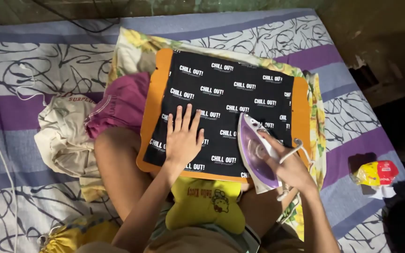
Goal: The person irons a black t-shirt with white text on a small ironing board placed on a bed. They smooth the fabric with one hand and move the iron back and forth with the other, covering the front and sleeves of the shirt.
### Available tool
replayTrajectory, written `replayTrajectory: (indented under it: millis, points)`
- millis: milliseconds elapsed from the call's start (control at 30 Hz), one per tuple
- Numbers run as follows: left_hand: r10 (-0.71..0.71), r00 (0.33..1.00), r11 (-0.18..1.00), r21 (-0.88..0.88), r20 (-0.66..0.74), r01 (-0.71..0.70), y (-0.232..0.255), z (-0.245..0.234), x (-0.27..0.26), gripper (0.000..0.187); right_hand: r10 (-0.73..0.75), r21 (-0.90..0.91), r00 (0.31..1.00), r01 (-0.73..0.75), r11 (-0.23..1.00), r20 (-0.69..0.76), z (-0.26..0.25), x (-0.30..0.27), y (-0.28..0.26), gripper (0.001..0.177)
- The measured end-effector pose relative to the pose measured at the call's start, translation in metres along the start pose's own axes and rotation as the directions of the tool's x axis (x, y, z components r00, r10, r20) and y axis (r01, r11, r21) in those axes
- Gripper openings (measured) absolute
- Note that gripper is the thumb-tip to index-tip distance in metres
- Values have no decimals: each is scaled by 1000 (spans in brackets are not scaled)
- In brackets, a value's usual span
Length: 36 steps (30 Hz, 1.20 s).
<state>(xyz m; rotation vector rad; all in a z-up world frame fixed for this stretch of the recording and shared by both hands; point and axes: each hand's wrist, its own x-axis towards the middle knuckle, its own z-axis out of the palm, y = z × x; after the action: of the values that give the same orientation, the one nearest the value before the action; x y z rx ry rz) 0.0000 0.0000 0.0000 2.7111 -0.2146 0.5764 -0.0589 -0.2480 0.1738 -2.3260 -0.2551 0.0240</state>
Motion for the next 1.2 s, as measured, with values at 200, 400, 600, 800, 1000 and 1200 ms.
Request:
replayTrajectory:
  millis: [200, 400, 600, 800, 1000, 1200]
  points:
    - [5, 1000, 999, 37, 10, -6, 1, -1, 0, 56, 26, -3, 1000, -26, 1000, -8, -14, 20, 8, 57]
    - [2, 1000, 997, 75, 25, -4, 2, -1, 1, 57, 39, 1, 999, -39, 999, -5, -24, 51, 13, 57]
    - [-3, 1000, 996, 91, 31, 0, 4, -6, -1, 55, 46, 4, 999, -46, 999, 3, -18, 39, 21, 58]
    - [-7, 999, 995, 104, 50, 2, 4, -8, -1, 56, 70, -6, 998, -70, 998, 8, -4, 14, 25, 58]
    - [-9, 998, 994, 110, 68, 2, 6, -12, 0, 53, 110, -15, 994, -110, 994, 7, 14, 0, 23, 58]
    - [-27, 994, 992, 128, 105, 14, 6, -10, 1, 58, 125, -19, 991, -124, 992, 44, 29, 20, 17, 59]
